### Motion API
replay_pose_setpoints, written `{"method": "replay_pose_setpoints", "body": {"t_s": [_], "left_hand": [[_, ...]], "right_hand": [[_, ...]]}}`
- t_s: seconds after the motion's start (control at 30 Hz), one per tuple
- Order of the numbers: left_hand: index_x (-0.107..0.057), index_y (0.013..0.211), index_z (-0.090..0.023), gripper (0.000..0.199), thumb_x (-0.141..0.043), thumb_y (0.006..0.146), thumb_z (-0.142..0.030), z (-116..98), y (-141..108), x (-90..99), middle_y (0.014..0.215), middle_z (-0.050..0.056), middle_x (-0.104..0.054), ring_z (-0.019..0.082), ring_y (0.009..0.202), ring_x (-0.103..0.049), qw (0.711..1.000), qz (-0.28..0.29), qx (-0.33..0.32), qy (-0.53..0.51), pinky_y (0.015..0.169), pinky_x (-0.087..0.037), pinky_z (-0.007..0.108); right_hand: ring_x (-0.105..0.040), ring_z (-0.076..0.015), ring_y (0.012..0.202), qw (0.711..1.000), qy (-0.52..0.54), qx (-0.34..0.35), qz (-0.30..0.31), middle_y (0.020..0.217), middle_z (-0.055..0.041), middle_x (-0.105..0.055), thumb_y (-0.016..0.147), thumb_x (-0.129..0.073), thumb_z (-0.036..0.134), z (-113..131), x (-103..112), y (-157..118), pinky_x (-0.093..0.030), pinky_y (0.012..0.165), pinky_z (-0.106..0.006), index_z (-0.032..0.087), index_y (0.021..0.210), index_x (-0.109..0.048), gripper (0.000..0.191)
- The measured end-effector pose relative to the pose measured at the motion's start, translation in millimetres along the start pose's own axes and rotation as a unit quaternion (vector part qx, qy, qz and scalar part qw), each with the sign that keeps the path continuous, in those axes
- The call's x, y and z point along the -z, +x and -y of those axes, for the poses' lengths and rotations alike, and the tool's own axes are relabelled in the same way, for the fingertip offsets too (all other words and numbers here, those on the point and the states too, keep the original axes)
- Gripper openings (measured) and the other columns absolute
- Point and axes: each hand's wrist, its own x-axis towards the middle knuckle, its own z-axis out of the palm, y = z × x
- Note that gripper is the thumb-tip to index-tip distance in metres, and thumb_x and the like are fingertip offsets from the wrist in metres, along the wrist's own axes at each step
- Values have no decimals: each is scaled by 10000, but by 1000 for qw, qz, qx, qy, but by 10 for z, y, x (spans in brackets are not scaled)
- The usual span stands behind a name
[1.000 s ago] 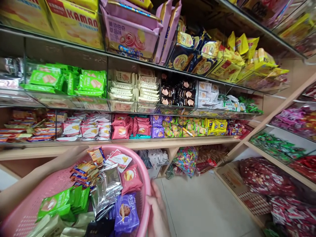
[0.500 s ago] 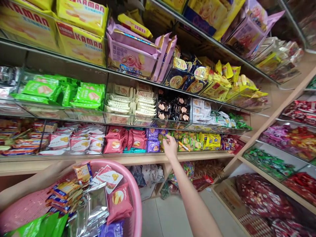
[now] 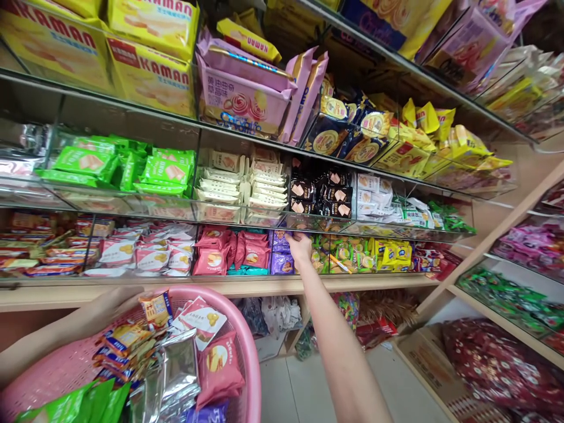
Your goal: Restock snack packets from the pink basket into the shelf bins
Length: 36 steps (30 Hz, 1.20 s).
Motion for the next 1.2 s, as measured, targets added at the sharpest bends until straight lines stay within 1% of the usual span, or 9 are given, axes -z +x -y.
{"method": "replay_pose_setpoints", "body": {"t_s": [0.1, 0.23, 0.4, 0.5, 0.67, 0.77, 0.93, 1.07, 1.2], "left_hand": [[-509, 726, -217, 423, -286, 804, -568, 66, 15, -21, 758, 30, -647, 226, 763, -571, 998, 56, -12, -32, 711, -397, 269], [-508, 738, -215, 405, -306, 806, -559, 105, 14, -27, 773, 34, -646, 232, 775, -553, 997, 57, -11, -44, 724, -380, 279], [-462, 703, -208, 391, -283, 828, -532, 82, -14, -24, 720, 24, -610, 212, 726, -533, 998, 53, -7, -25, 693, -360, 269], [-446, 692, -206, 392, -274, 839, -526, 67, -26, -21, 695, 13, -593, 199, 709, -518, 998, 57, -8, -23, 691, -356, 265], [-448, 712, -199, 388, -268, 844, -516, 28, -40, 0, 723, 23, -593, 196, 714, -523, 998, 54, -10, -2, 689, -359, 265], [-439, 701, -197, 387, -255, 858, -499, -2, -37, 9, 701, 12, -579, 185, 693, -518, 998, 56, -15, 9, 685, -356, 259], [-426, 676, -198, 374, -248, 857, -472, 4, -10, 9, 671, 11, -553, 177, 660, -499, 998, 51, -24, 19, 654, -355, 259], [-432, 670, -202, 404, -236, 833, -515, 12, -1, 22, 676, 19, -557, 182, 656, -504, 998, 56, -27, 16, 646, -368, 266], [-433, 658, -203, 413, -246, 817, -535, -1, 2, 31, 648, 8, -539, 169, 631, -493, 998, 53, -32, 7, 622, -364, 257]], "right_hand": [[-636, -222, 773, 1000, 23, -13, 15, 805, -97, -699, 531, -707, 279, 25, -66, 3, -493, 711, -323, 143, 745, -631, 265], [-637, -216, 744, 998, 41, -22, 29, 784, -84, -702, 519, -716, 255, 65, -86, -30, -497, 691, -322, 149, 752, -624, 273], [-628, -200, 719, 998, 44, -24, 40, 780, -65, -696, 489, -737, 266, 80, -42, -87, -488, 662, -301, 153, 755, -612, 315], [-615, -192, 680, 998, 38, -29, 47, 722, -47, -683, 469, -751, 282, 91, -3, -110, -480, 642, -300, 147, 726, -616, 321], [-589, -175, 624, 997, 38, -37, 51, 653, -18, -658, 434, -774, 288, 166, 28, -146, -462, 598, -286, 148, 697, -627, 332], [-587, -163, 641, 997, 59, -38, 39, 687, -11, -662, 428, -775, 274, 220, 8, -179, -461, 613, -274, 155, 710, -626, 340], [-585, -144, 647, 992, 105, -63, -26, 680, 13, -647, 468, -762, 282, 305, -12, -247, -466, 608, -257, 174, 678, -568, 306], [-588, -142, 631, 985, 123, -106, -51, 656, 19, -636, 480, -775, 285, 390, 145, -374, -467, 559, -244, 176, 671, -558, 309], [-592, -124, 633, 980, 132, -140, -49, 687, 18, -648, 483, -786, 224, 494, 484, -703, -458, 519, -206, 176, 724, -583, 319]]}}
